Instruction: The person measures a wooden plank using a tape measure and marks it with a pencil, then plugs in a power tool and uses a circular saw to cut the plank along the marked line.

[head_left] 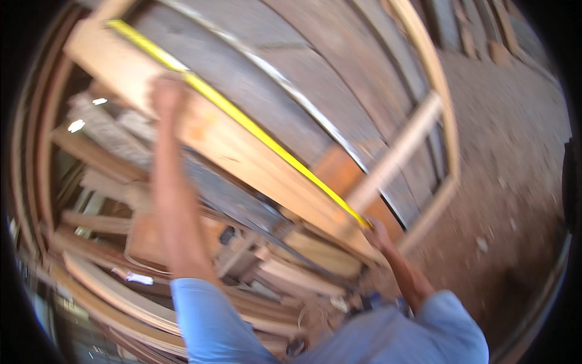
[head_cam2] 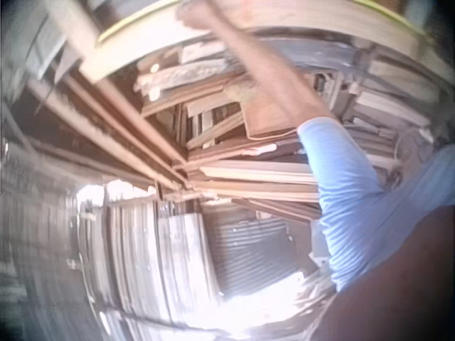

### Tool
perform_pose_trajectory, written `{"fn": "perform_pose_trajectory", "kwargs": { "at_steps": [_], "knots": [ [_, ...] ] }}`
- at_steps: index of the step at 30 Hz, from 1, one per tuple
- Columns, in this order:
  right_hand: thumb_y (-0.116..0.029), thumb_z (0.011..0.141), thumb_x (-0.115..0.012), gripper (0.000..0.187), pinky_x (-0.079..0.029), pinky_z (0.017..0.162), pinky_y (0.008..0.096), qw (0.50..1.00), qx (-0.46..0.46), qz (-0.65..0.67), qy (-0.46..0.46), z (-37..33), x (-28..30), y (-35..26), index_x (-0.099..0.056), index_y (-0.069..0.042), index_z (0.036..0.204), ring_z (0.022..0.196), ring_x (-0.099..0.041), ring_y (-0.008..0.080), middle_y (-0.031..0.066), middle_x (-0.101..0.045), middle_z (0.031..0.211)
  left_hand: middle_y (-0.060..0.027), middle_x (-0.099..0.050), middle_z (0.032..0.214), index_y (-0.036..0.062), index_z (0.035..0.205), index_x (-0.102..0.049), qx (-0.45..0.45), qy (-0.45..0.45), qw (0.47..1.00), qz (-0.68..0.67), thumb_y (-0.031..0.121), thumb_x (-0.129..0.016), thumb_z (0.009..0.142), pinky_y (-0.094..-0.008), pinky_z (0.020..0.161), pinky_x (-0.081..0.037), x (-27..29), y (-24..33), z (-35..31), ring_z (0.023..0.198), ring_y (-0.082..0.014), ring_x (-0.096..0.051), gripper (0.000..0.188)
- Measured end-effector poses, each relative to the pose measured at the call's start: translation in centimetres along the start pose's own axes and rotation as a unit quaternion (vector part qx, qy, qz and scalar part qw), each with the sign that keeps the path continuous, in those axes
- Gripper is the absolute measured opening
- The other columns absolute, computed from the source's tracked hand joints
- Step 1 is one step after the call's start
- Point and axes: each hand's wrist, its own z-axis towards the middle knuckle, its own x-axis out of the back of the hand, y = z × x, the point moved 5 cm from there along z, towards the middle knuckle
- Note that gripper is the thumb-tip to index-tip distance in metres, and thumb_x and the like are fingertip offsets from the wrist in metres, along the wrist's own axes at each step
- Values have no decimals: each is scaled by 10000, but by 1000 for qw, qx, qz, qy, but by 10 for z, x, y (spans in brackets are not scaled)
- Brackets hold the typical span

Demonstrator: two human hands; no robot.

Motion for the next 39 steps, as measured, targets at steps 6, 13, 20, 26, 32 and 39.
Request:
{"fn": "perform_pose_trajectory", "kwargs": {
  "at_steps": [6, 13, 20, 26, 32, 39],
  "knots": [
    [-66, 838, -627, 196, -448, 634, 266, 980, 19, 194, 32, -3, 24, 33, -618, -52, 1033, 711, -517, 99, 0, -532, 809, -204, -717, 979, 68, 947, -742, 152, 31, 979, -136, 290, -668, 864, -437, 907, -514, 67, 127, -60, 986, -372, -678, 248],
    [-99, 860, -621, 173, -399, 565, 205, 949, 34, 313, -20, -10, 27, -2, -600, -37, 1021, 639, -471, 37, -49, -509, 747, -208, -715, 996, 62, 970, -735, 175, 13, 976, -131, 292, -669, 869, -441, 904, -512, 74, 110, -58, 986, -378, -676, 260],
    [-67, 812, -592, 371, -498, 896, 383, 996, -6, 84, 30, 8, 43, 64, -631, -9, 1175, 1025, -634, 266, 167, -670, 1083, -216, -713, 951, 61, 911, -733, 120, 69, 987, -87, 412, -587, 875, -454, 894, -509, 39, 117, -36, 969, -386, -676, 382],
    [-58, 866, -620, 338, -492, 742, 309, 997, 34, 51, 44, 27, 36, 16, -608, -35, 1203, 811, -565, 145, 39, -603, 889, -94, -729, 844, 121, 922, -741, 98, 19, 995, 4, 495, -573, 875, -431, 860, -488, 39, 78, 2, 905, -310, -680, 413],
    [-26, 902, -616, 313, -454, 676, 261, 988, -37, 150, 2, 26, 31, 14, -594, -56, 1213, 761, -506, 95, -15, -556, 858, -9, -727, 799, 157, 952, -751, 155, -8, 988, -14, 515, -582, 874, -348, 832, -492, 26, 75, -3, 840, -182, -685, 403],
    [-13, 904, -610, 282, -451, 706, 255, 978, -30, 206, -14, 25, 24, 25, -583, -54, 1182, 792, -506, 92, -21, -573, 893, 4, -723, 792, 172, 971, -753, 159, 24, 987, 17, 519, -581, 881, -344, 830, -492, 36, 84, -11, 821, -172, -683, 397]
  ]
}}
